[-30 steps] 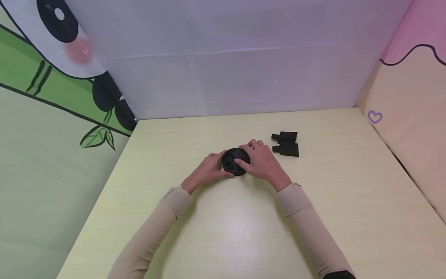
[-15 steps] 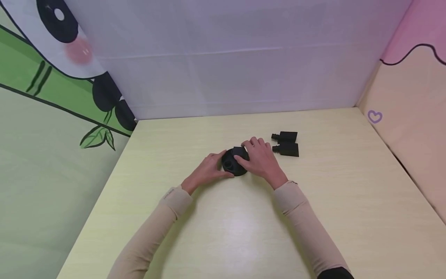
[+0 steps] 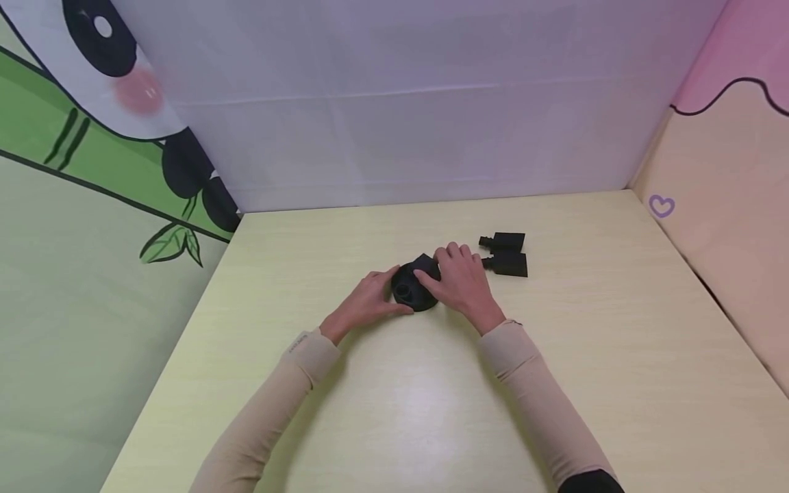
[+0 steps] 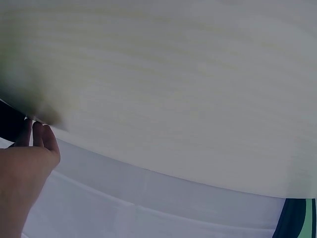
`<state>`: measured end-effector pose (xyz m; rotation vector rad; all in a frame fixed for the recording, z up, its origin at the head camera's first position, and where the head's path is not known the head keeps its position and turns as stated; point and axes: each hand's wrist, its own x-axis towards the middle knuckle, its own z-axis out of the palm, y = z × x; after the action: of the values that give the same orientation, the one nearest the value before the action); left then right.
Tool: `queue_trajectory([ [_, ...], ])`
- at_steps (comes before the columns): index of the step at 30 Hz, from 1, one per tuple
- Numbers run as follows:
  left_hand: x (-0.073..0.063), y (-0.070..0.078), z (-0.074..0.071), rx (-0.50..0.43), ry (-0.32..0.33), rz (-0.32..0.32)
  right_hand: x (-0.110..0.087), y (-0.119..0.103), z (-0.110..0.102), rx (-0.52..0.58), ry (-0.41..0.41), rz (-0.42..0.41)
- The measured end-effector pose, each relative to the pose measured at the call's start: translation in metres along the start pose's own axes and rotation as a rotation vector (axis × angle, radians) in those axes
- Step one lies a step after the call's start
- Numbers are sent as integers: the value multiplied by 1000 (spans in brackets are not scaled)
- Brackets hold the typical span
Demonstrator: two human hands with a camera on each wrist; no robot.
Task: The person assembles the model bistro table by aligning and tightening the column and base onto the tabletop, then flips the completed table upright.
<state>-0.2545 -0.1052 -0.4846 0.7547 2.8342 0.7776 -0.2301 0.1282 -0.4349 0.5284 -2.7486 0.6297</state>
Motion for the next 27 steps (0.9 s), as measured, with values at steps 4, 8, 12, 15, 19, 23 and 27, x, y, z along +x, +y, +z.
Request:
queue_trajectory([
  [4,0,-1,0,4,-2,8,1,0,0,10,-10,1],
  [8,0,-1,-1,13,-3,12,3,1,0,44,-73,-58],
  [12,0,-2,0,11,-9,5,4,3,0,32,-83,-58],
  [15,0,-2,0,7,-11,-1,4,3,0,19,-64,-18],
  [19,1,-2,0,9,-10,-2,3,4,-2,33,-72,-18],
  [23,1,-3,0,4,-13,-1,3,5,-4,38,-66,-26],
  [27,1,-2,-1,0,-8,10,2,8,-4,41,-34,-18],
])
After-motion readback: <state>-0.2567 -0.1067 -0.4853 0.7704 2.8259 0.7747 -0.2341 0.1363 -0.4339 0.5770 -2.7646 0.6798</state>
